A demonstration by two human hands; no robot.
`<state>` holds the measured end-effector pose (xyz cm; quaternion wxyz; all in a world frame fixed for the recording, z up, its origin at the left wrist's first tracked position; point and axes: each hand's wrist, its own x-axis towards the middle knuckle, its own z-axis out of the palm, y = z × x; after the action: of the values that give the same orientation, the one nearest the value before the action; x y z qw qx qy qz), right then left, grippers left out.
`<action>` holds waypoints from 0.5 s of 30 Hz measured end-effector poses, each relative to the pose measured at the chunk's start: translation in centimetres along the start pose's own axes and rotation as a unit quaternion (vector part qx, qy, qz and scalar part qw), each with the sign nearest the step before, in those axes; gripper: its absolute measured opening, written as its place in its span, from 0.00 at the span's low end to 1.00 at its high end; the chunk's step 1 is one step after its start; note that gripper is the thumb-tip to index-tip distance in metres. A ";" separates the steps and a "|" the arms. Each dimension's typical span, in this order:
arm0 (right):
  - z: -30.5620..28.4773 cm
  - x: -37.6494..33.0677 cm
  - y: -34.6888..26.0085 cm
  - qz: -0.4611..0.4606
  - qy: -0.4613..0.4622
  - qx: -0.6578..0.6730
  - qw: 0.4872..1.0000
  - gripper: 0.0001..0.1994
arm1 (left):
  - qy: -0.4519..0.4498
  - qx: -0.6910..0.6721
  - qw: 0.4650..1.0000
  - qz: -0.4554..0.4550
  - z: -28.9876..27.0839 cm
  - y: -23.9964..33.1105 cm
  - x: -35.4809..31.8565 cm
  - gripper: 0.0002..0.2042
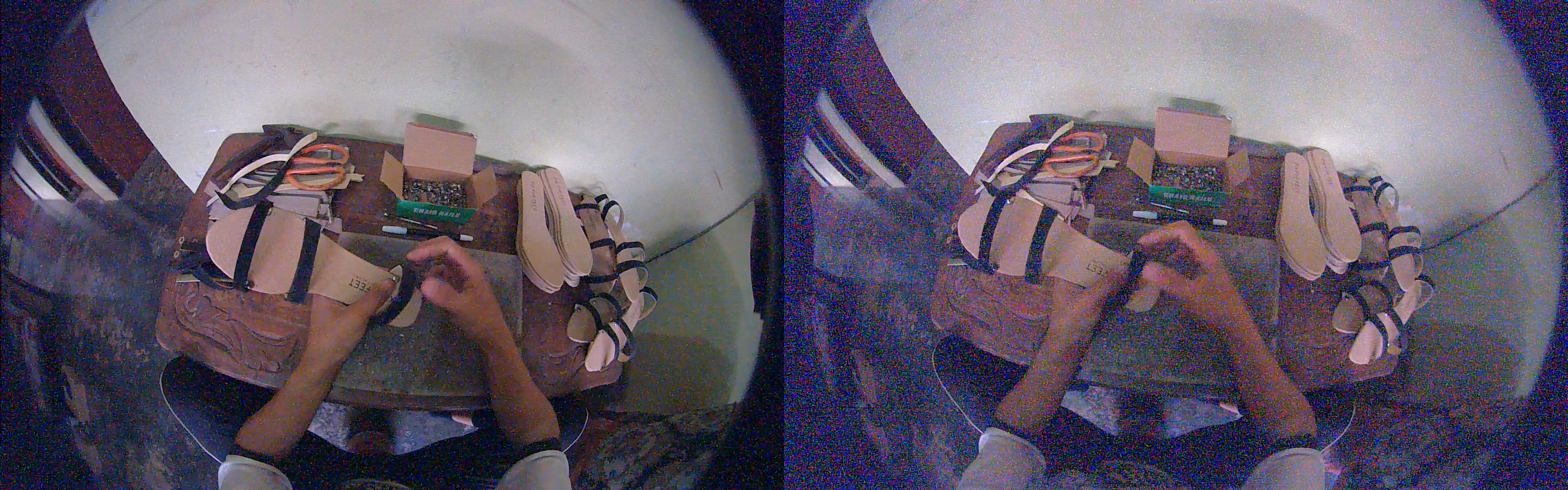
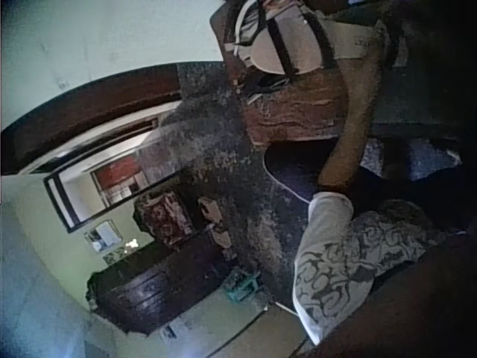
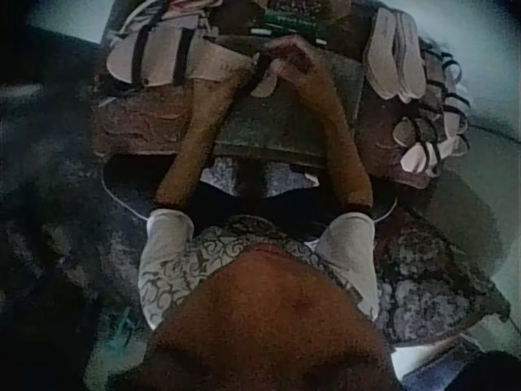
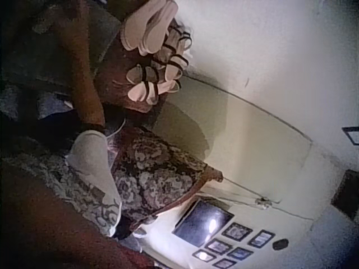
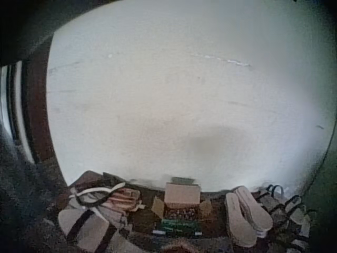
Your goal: The person assembles a sandal by attaching black straps to a beige sole using small metal fasteners. They pick up the fasteners from a box, insert them into the holes on the sole, and press the straps into place.
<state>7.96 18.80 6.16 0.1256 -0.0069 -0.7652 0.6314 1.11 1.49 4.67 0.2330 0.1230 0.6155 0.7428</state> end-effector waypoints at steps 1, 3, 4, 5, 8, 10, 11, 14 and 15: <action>0.1 -0.1 -0.4 0.040 0.017 0.019 0.999 0.17 | -0.007 -0.012 1.000 0.009 -0.1 -0.3 0.1 0.13; -0.1 -0.1 -0.3 0.065 0.015 0.016 0.998 0.15 | -0.010 -0.031 0.999 -0.001 -0.1 -0.2 0.0 0.13; -0.4 -0.1 0.3 0.050 -0.005 -0.007 0.999 0.14 | -0.006 -0.039 0.999 -0.019 0.1 0.1 -0.2 0.14; -0.6 -0.2 0.6 0.035 -0.024 -0.030 0.999 0.13 | -0.003 -0.046 0.998 -0.038 0.2 0.2 -0.3 0.14; -0.1 -0.2 -0.3 0.139 -0.040 0.026 0.989 0.11 | -0.010 -0.044 0.999 -0.031 -0.3 -0.1 -0.2 0.15; -0.3 -0.3 0.2 0.133 -0.039 0.000 0.990 0.10 | -0.007 -0.060 0.998 -0.021 -0.1 0.0 -0.2 0.16; -0.4 -0.4 0.4 0.131 -0.038 -0.013 0.991 0.09 | -0.006 -0.068 0.998 -0.017 0.0 0.0 -0.2 0.17; -1.0 -0.3 0.5 0.079 -0.022 -0.050 0.995 0.08 | 0.009 -0.048 0.999 -0.005 -0.1 0.2 -0.1 0.17; -1.2 -0.5 0.3 0.084 -0.008 -0.044 0.995 0.08 | 0.021 -0.044 0.999 -0.023 0.1 0.2 -0.1 0.16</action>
<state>8.61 19.97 6.00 0.0659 -0.0714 -0.7900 0.6054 1.17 1.46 4.90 0.2422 0.0824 0.5894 0.7663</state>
